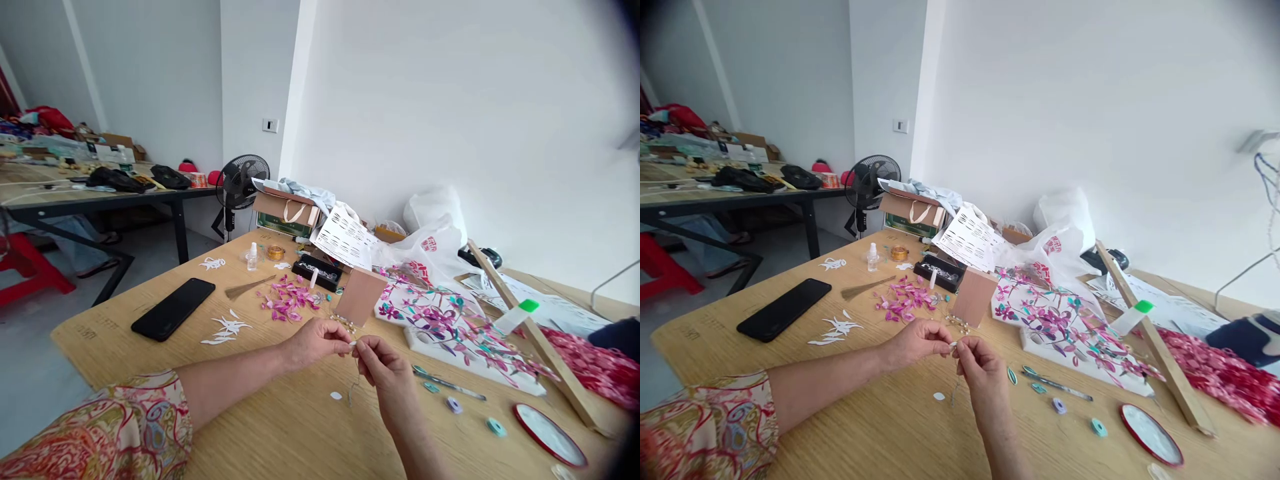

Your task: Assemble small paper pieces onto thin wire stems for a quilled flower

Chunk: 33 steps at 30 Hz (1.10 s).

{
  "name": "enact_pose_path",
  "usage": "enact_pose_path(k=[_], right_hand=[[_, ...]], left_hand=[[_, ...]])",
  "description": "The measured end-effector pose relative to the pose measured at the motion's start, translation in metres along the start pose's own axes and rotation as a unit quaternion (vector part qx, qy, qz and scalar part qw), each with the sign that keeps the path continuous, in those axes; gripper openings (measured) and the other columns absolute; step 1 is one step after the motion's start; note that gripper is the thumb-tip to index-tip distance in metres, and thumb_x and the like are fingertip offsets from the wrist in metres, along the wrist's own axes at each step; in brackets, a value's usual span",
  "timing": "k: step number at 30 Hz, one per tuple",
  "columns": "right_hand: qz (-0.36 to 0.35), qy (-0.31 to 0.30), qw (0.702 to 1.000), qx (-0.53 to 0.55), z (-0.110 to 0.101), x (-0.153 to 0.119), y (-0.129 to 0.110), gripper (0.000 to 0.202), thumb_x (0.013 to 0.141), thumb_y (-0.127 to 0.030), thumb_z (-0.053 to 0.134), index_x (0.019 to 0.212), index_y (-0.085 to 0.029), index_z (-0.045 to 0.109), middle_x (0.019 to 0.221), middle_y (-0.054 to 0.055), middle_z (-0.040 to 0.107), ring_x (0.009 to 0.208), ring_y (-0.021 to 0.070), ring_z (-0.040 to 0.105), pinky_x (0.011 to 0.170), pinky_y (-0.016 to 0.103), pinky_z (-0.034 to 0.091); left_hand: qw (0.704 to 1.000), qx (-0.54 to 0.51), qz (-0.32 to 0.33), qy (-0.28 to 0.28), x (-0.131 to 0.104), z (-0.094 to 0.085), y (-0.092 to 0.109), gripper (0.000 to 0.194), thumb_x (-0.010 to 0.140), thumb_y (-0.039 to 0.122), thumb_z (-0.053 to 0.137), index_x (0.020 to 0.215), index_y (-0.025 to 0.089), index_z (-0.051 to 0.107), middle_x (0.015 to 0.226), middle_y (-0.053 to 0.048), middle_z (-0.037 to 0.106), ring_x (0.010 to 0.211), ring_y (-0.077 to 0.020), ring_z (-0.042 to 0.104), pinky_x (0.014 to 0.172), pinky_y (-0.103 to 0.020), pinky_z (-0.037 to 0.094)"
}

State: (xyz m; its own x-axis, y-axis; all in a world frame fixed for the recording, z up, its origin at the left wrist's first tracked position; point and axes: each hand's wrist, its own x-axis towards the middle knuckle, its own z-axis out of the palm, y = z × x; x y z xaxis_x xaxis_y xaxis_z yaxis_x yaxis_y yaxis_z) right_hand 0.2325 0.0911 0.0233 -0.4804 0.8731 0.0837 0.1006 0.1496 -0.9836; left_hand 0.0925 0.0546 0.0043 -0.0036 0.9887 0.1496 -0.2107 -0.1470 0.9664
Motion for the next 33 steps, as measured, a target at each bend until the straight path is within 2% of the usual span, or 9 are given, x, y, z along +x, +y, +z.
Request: enact_pose_path(k=[3, 7, 12, 18, 23, 33], right_hand=[[-0.003, 0.004, 1.0, -0.001, -0.0003, 0.0007, 0.0014, 0.028, 0.065, -0.044, 0.061, 0.061, -0.017, 0.055, 0.045, -0.006, 0.044, 0.041, 0.007, 0.034, 0.04, 0.02, 0.021], [0.009, -0.025, 1.0, 0.002, -0.0011, 0.0008, 0.0037, 0.03, 0.068, -0.044, 0.059, 0.061, -0.016, 0.054, 0.045, -0.005, 0.044, 0.042, 0.0063, 0.032, 0.041, 0.019, 0.021], [0.026, -0.044, 0.998, 0.028, -0.0004, 0.0002, 0.0065, 0.029, 0.07, -0.044, 0.058, 0.062, -0.016, 0.054, 0.046, -0.005, 0.044, 0.042, 0.0052, 0.03, 0.041, 0.019, 0.018], [0.03, -0.02, 0.999, 0.021, 0.0004, 0.0003, 0.0083, 0.03, 0.068, -0.045, 0.059, 0.063, -0.015, 0.055, 0.044, -0.006, 0.043, 0.041, 0.0053, 0.029, 0.04, 0.019, 0.018], [0.013, 0.002, 1.0, 0.019, 0.0017, -0.0013, 0.003, 0.029, 0.065, -0.044, 0.062, 0.062, -0.016, 0.056, 0.047, -0.005, 0.044, 0.042, 0.0064, 0.032, 0.039, 0.019, 0.02], [0.006, -0.004, 1.0, 0.019, 0.0029, -0.0007, 0.0006, 0.027, 0.065, -0.043, 0.061, 0.061, -0.016, 0.056, 0.046, -0.005, 0.044, 0.041, 0.0067, 0.032, 0.039, 0.02, 0.021]], left_hand=[[1.0, -0.001, 0.001, 0.005, -0.0009, 0.0014, -0.0004, 0.018, 0.061, 0.027, 0.064, 0.067, 0.012, 0.06, 0.062, 0.001, 0.056, 0.061, -0.0087, 0.049, 0.062, -0.022, 0.037], [0.999, 0.007, 0.006, 0.035, -0.0011, 0.002, 0.0006, 0.014, 0.06, 0.025, 0.063, 0.061, 0.011, 0.059, 0.057, 0.002, 0.054, 0.058, -0.0085, 0.048, 0.06, -0.022, 0.036], [1.0, 0.012, 0.015, 0.024, -0.0002, -0.0013, 0.0013, 0.013, 0.059, 0.024, 0.064, 0.058, 0.012, 0.059, 0.058, 0.002, 0.054, 0.059, -0.0082, 0.047, 0.06, -0.021, 0.036], [1.0, 0.023, 0.015, 0.009, 0.0012, -0.0009, -0.0027, 0.018, 0.063, 0.029, 0.062, 0.061, 0.012, 0.057, 0.056, 0.002, 0.053, 0.057, -0.0084, 0.047, 0.059, -0.021, 0.036], [1.0, 0.011, 0.029, 0.004, -0.0016, 0.001, -0.0007, 0.018, 0.064, 0.029, 0.062, 0.067, 0.012, 0.057, 0.064, 0.0, 0.056, 0.062, -0.0089, 0.049, 0.061, -0.021, 0.038], [0.999, 0.017, 0.024, 0.019, -0.0037, 0.0039, 0.0042, 0.017, 0.065, 0.028, 0.06, 0.064, 0.012, 0.055, 0.06, 0.001, 0.054, 0.06, -0.0092, 0.049, 0.06, -0.022, 0.037]])
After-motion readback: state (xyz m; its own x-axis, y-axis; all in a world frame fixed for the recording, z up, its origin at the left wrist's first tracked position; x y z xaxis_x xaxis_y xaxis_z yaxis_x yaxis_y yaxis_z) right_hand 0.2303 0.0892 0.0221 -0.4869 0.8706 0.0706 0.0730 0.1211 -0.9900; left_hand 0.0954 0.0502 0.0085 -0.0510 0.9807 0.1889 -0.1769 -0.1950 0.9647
